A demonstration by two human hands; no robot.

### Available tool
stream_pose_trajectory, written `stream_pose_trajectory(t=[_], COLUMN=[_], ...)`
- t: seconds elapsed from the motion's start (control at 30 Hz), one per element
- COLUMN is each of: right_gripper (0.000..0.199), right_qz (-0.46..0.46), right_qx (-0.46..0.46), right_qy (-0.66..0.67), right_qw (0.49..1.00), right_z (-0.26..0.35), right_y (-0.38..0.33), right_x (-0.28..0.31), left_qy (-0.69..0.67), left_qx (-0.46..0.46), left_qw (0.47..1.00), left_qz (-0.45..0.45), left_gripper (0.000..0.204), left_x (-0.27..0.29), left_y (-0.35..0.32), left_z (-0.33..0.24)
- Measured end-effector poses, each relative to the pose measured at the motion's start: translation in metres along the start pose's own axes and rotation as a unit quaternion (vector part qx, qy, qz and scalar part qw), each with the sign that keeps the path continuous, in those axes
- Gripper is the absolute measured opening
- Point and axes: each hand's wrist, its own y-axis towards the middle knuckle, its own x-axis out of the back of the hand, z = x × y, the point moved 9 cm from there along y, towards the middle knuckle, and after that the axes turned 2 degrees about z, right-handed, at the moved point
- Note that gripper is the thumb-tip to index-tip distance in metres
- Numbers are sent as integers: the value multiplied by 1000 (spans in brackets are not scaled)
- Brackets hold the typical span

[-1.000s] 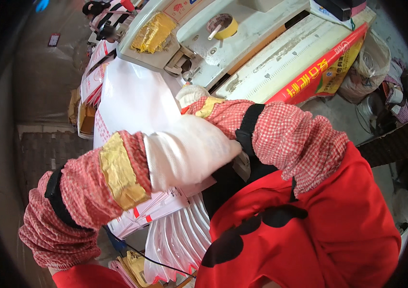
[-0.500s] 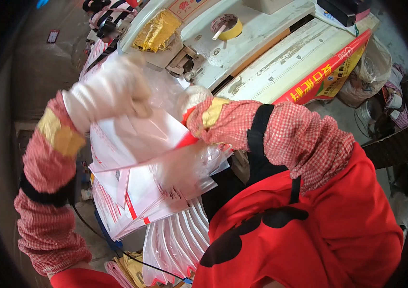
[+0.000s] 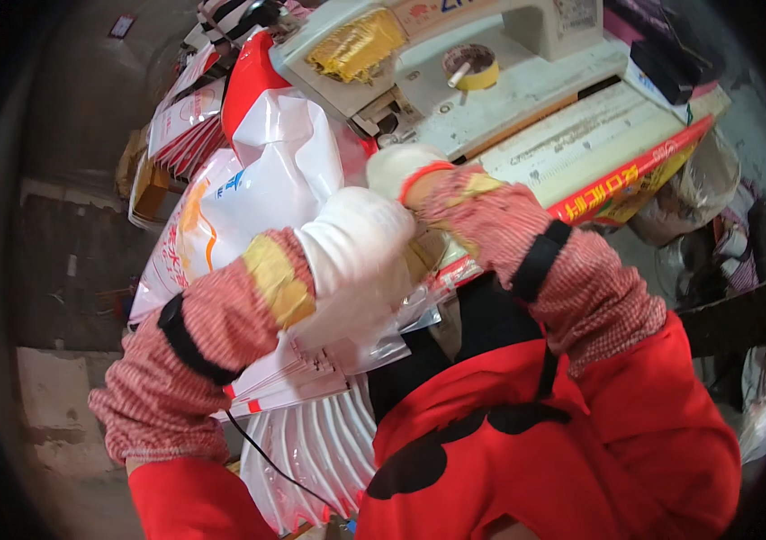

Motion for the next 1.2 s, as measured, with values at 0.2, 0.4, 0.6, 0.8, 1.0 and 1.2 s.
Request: stream_pose_trajectory(t=[0.2,0.4,0.6,0.8,1.0,1.2], right_gripper=[40,61,30,16,12,21], right_qz=[42,-124,-67,-41,-252,-208], right_qx=[-71,39,-39,147,335,149], right_qy=[445,208,26,19,199,423], right_qw=[892,969,997,988,886,869], right_z=[-23,13,54,154,152,51], right_y=[-43,-46,10,-4,-109,-137], right_x=[-19,0,14,0,78,90], left_qy=[45,66,-46,332,48,120], left_qx=[253,214,221,216,374,659], left_qw=[958,962,967,785,833,667], left_qz=[-129,-155,-119,-477,-405,-326], left_gripper=[18,23,11,27,59,78], left_x=[-35,-40,21,129,17,-63], left_y=[22,-19,-168,-294,-357,-407], left_z=[153,136,31,-17,94,176])
